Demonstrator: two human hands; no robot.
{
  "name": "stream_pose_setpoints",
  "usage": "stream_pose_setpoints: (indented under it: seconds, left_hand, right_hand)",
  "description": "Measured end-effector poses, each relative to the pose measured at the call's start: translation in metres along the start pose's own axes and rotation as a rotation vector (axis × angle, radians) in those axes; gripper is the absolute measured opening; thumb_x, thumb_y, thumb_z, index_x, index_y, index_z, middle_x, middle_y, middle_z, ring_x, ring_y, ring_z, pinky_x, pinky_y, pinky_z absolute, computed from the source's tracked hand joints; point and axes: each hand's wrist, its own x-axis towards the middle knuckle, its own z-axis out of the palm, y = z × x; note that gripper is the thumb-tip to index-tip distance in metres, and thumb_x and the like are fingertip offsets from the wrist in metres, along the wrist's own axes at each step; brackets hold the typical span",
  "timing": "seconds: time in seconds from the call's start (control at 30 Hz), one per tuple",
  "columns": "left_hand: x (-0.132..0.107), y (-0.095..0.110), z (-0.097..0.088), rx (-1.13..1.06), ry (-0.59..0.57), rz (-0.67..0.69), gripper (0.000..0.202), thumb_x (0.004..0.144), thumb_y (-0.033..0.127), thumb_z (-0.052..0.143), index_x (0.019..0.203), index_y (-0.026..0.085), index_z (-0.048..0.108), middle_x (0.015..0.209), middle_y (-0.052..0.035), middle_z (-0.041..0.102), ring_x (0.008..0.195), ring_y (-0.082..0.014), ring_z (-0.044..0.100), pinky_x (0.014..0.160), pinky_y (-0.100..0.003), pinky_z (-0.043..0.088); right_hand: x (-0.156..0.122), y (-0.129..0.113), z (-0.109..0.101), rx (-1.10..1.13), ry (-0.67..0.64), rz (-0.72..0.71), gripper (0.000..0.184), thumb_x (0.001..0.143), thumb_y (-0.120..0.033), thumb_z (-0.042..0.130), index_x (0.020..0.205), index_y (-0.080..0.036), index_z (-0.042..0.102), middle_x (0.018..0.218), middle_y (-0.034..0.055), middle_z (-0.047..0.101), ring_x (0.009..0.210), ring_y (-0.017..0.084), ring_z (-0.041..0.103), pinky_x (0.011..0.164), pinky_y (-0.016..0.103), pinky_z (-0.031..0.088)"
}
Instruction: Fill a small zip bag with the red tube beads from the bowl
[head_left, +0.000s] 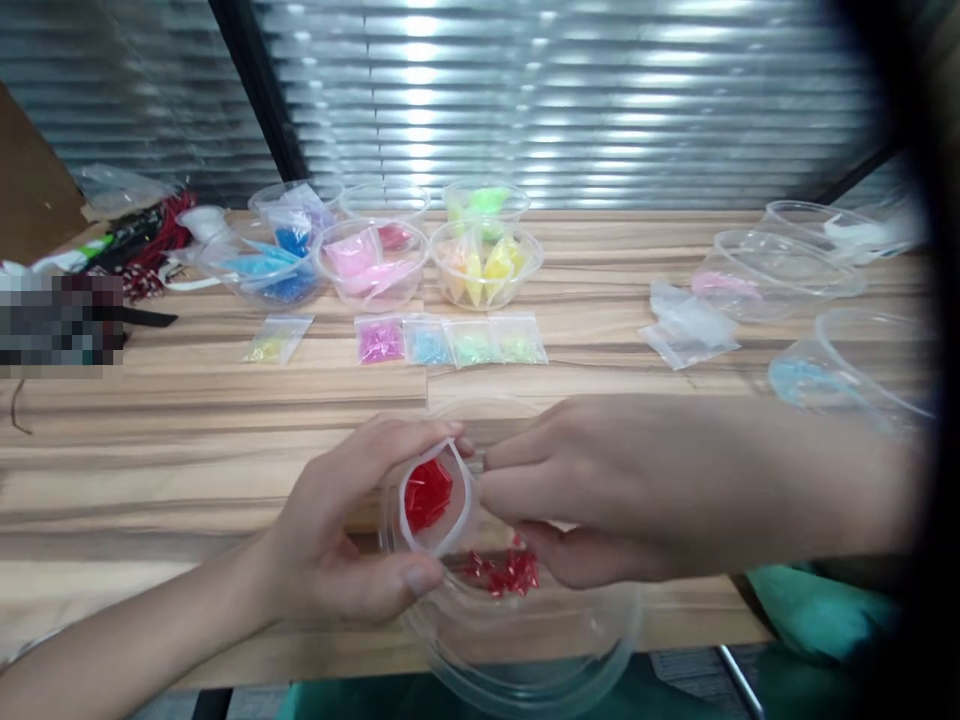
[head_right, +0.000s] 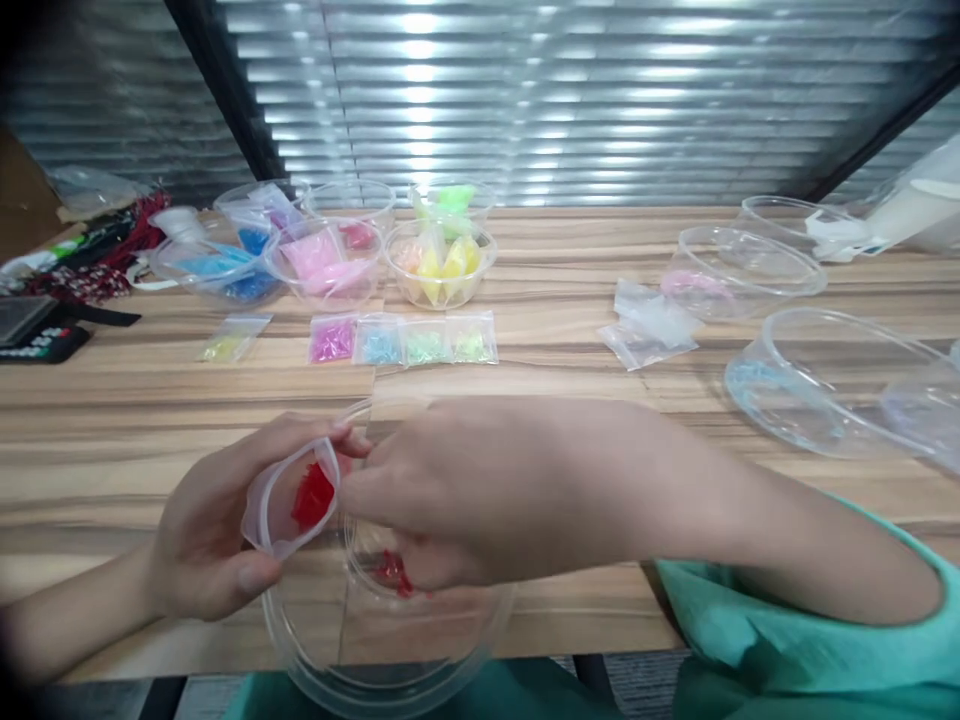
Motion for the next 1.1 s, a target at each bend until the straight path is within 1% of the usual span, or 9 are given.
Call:
stream_pose_setpoints:
  seconds: [0.03,0.07,0.13,0.23,0.4,0.53,0.67,0.9,1.1]
  left_hand:
    - [0.001,0.001,0.001,0.022,0.005,0.015,0.061,0.087,0.050,0.066,0.141,0.027,0.049,0.124,-0.0079,0.065,0.110,-0.0236,0.064,0.095,-0.033,0.052]
    - [0.001,0.001,0.002,0.040,0.008,0.029,0.062,0.087,0.051,0.066,0.142,0.027,0.048,0.123,-0.0078,0.065,0.110,-0.0235,0.063,0.095,-0.033,0.052]
    - [0.001,0.001,0.003,0.058,0.005,0.042,0.064,0.087,0.053,0.065,0.142,0.024,0.048,0.121,-0.0090,0.065,0.110,-0.0239,0.063,0.094,-0.033,0.052]
    - [-0.001,-0.001,0.003,0.049,-0.023,0.025,0.067,0.086,0.053,0.066,0.141,0.019,0.048,0.125,-0.0120,0.061,0.114,-0.0269,0.060,0.097,-0.036,0.050]
    - [-0.005,-0.006,0.002,0.048,-0.062,-0.030,0.068,0.084,0.050,0.069,0.141,0.018,0.048,0.133,-0.0152,0.056,0.124,-0.0333,0.052,0.104,-0.046,0.045]
    - [-0.009,-0.009,0.001,0.014,-0.044,-0.054,0.066,0.085,0.049,0.068,0.142,0.022,0.047,0.140,-0.0151,0.051,0.133,-0.0368,0.044,0.111,-0.054,0.037]
    - [-0.012,-0.011,0.001,-0.005,-0.039,-0.088,0.066,0.085,0.050,0.068,0.142,0.024,0.048,0.144,-0.0144,0.048,0.137,-0.0386,0.040,0.114,-0.057,0.033]
    - [-0.009,-0.012,0.001,-0.007,-0.043,-0.023,0.068,0.085,0.049,0.068,0.145,0.028,0.044,0.138,-0.0112,0.054,0.137,-0.0348,0.040,0.116,-0.054,0.029]
    - [-0.008,-0.010,0.001,-0.026,-0.051,-0.062,0.068,0.084,0.050,0.069,0.144,0.026,0.046,0.137,-0.0118,0.055,0.137,-0.0349,0.039,0.116,-0.054,0.029]
  right_hand:
    - [0.000,0.003,-0.006,0.107,-0.103,0.035,0.015,0.086,-0.015,0.054,0.073,-0.019,0.062,0.071,-0.0063,0.063,0.057,0.004,0.053,0.053,0.016,0.041]
    - [0.000,0.006,-0.010,0.200,-0.092,0.025,0.012,0.084,-0.013,0.056,0.074,-0.017,0.061,0.069,-0.0063,0.062,0.056,0.004,0.051,0.051,0.016,0.039]
    - [0.001,0.011,-0.013,0.339,-0.004,-0.008,0.008,0.082,-0.008,0.057,0.080,-0.015,0.061,0.070,-0.0063,0.061,0.058,0.003,0.051,0.052,0.015,0.039]
    - [0.003,0.016,-0.009,0.430,0.169,-0.061,0.008,0.082,-0.006,0.059,0.082,-0.014,0.061,0.075,-0.0042,0.063,0.064,0.004,0.055,0.057,0.015,0.042]
    - [0.006,0.017,-0.004,0.478,0.276,-0.104,0.008,0.084,-0.004,0.060,0.087,-0.011,0.061,0.079,-0.0011,0.064,0.070,0.005,0.058,0.062,0.016,0.046]
    - [0.006,0.019,-0.006,0.539,0.266,-0.129,0.003,0.090,-0.010,0.061,0.093,-0.010,0.063,0.084,0.0004,0.065,0.073,0.006,0.059,0.065,0.016,0.049]
    - [0.008,0.023,-0.006,0.563,0.257,-0.131,0.010,0.093,-0.018,0.064,0.097,-0.009,0.066,0.087,0.0011,0.069,0.077,0.005,0.063,0.070,0.015,0.052]
    - [0.008,0.025,-0.004,0.513,0.312,-0.120,0.007,0.092,-0.016,0.065,0.097,-0.011,0.067,0.090,0.0011,0.073,0.079,0.007,0.067,0.072,0.016,0.053]
    - [0.007,0.021,-0.005,0.473,0.337,-0.135,0.006,0.092,-0.014,0.064,0.095,-0.012,0.068,0.089,0.0007,0.074,0.079,0.007,0.067,0.071,0.016,0.052]
